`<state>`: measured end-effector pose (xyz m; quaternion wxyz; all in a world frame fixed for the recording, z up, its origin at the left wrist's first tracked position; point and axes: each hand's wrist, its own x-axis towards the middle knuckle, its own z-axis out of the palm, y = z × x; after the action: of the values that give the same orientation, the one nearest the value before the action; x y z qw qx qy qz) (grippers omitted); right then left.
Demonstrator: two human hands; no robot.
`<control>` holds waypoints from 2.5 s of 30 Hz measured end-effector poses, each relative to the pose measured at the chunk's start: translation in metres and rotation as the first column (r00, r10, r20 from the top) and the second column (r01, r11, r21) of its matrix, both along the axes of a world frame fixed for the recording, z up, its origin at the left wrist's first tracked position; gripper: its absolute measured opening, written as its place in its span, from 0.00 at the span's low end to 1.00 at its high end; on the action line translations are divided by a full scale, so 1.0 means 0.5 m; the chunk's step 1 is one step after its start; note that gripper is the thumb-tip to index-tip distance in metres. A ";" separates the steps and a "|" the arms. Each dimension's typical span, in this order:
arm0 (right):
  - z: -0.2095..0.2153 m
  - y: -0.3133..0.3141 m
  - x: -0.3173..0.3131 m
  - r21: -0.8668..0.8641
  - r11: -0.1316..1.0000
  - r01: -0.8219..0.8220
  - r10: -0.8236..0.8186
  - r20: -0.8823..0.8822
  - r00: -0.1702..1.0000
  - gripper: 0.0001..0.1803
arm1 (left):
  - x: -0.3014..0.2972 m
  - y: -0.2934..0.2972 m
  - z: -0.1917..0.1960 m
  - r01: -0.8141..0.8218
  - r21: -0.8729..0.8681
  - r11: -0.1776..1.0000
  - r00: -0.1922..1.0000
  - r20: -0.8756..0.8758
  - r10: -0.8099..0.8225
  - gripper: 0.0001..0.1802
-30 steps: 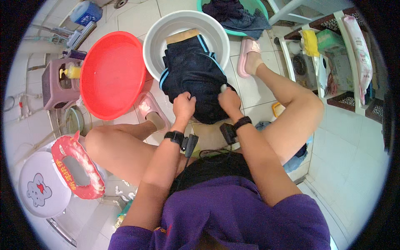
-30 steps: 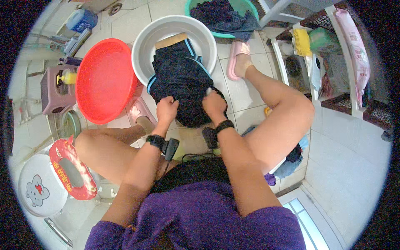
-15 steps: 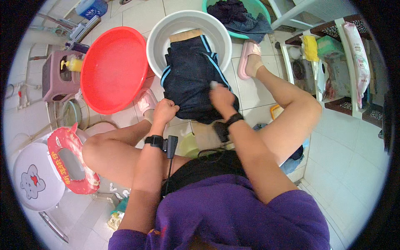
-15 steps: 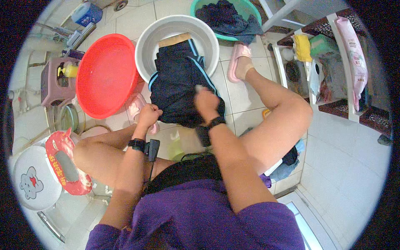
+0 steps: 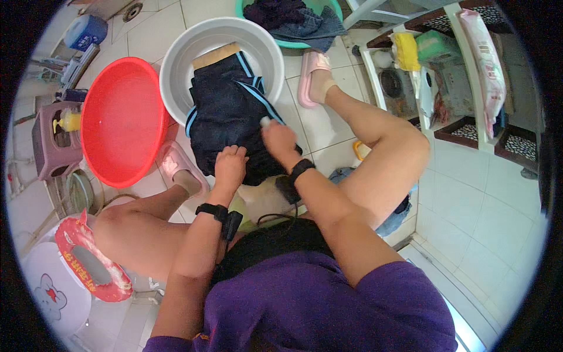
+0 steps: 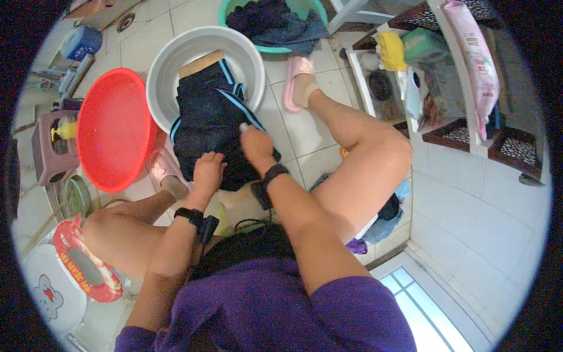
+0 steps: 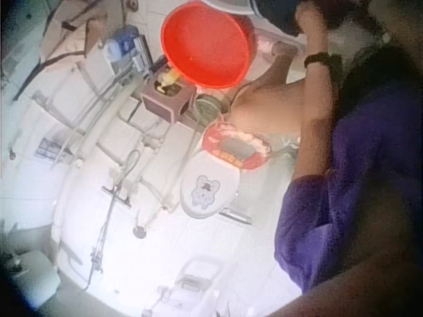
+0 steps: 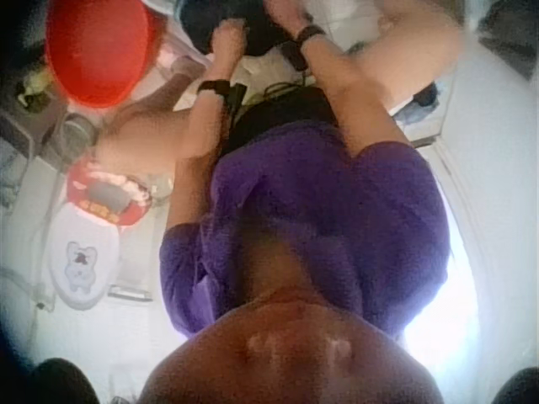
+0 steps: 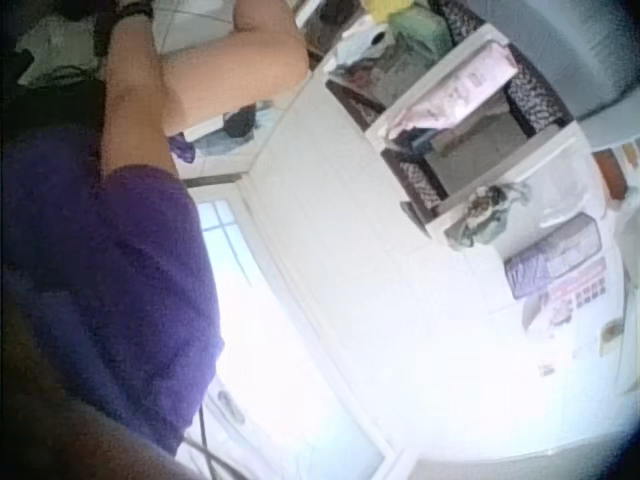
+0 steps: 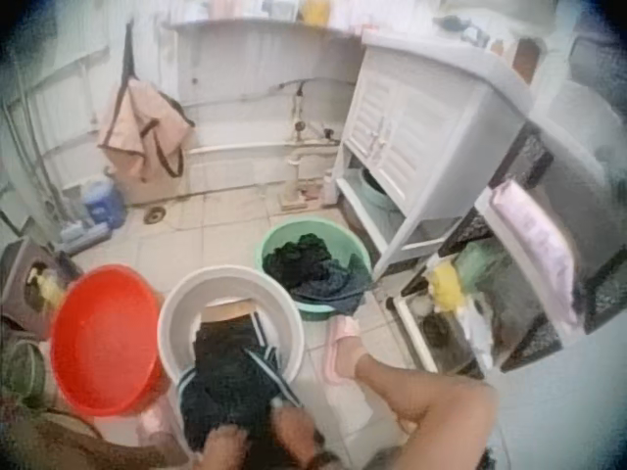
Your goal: The person sits on the floor and hand-washes a pair of black shorts with light blue stripes in a white basin. They scrub the fabric with a bar of soap, rinse, and then use a brush to continue cleaning the garment.
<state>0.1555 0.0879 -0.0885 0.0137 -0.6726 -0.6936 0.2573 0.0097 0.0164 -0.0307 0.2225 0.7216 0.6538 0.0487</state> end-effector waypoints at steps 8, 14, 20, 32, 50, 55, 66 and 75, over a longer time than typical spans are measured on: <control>0.039 0.113 0.157 -0.007 0.977 0.214 -0.214 0.009 0.977 0.19 | -0.131 0.001 -0.021 -0.413 0.184 0.892 0.904 0.196 0.379 0.05; 0.081 0.021 0.062 -0.177 0.842 -0.510 0.460 -0.260 0.849 0.19 | -0.128 0.046 0.022 -0.534 0.628 0.566 0.784 0.118 0.609 0.08; 0.104 0.015 0.055 -0.053 0.943 -0.329 0.309 -0.231 0.923 0.17 | 0.030 -0.024 0.029 0.041 -0.118 0.992 0.984 0.177 -0.020 0.14; 0.007 0.061 -0.029 0.220 0.705 -0.674 0.703 -0.101 0.704 0.15 | 0.013 -0.080 -0.030 0.239 -0.314 0.919 0.844 0.535 -0.037 0.09; 0.075 0.065 0.025 0.332 0.893 -0.305 0.321 0.005 0.947 0.18 | -0.048 -0.021 -0.018 -0.174 -0.259 0.950 0.980 0.049 0.193 0.74; 0.041 0.058 -0.058 0.181 0.860 -0.476 0.479 0.032 0.877 0.20 | -0.036 -0.020 -0.018 -0.190 -0.281 0.941 0.981 -0.008 0.196 0.71; 0.017 0.083 -0.081 0.082 0.757 -0.648 0.652 -0.052 0.756 0.19 | -0.032 -0.019 -0.023 -0.203 -0.269 0.942 0.977 0.004 0.211 0.71; 0.009 0.129 -0.090 0.155 0.897 -0.415 0.414 0.035 0.909 0.16 | -0.033 -0.016 -0.017 -0.193 -0.276 0.941 0.978 0.025 0.208 0.67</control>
<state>0.1105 0.1526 -0.0842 0.0117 -0.5065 -0.8392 0.1978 -0.0068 0.0084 -0.0391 0.3312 0.6123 0.7179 0.0002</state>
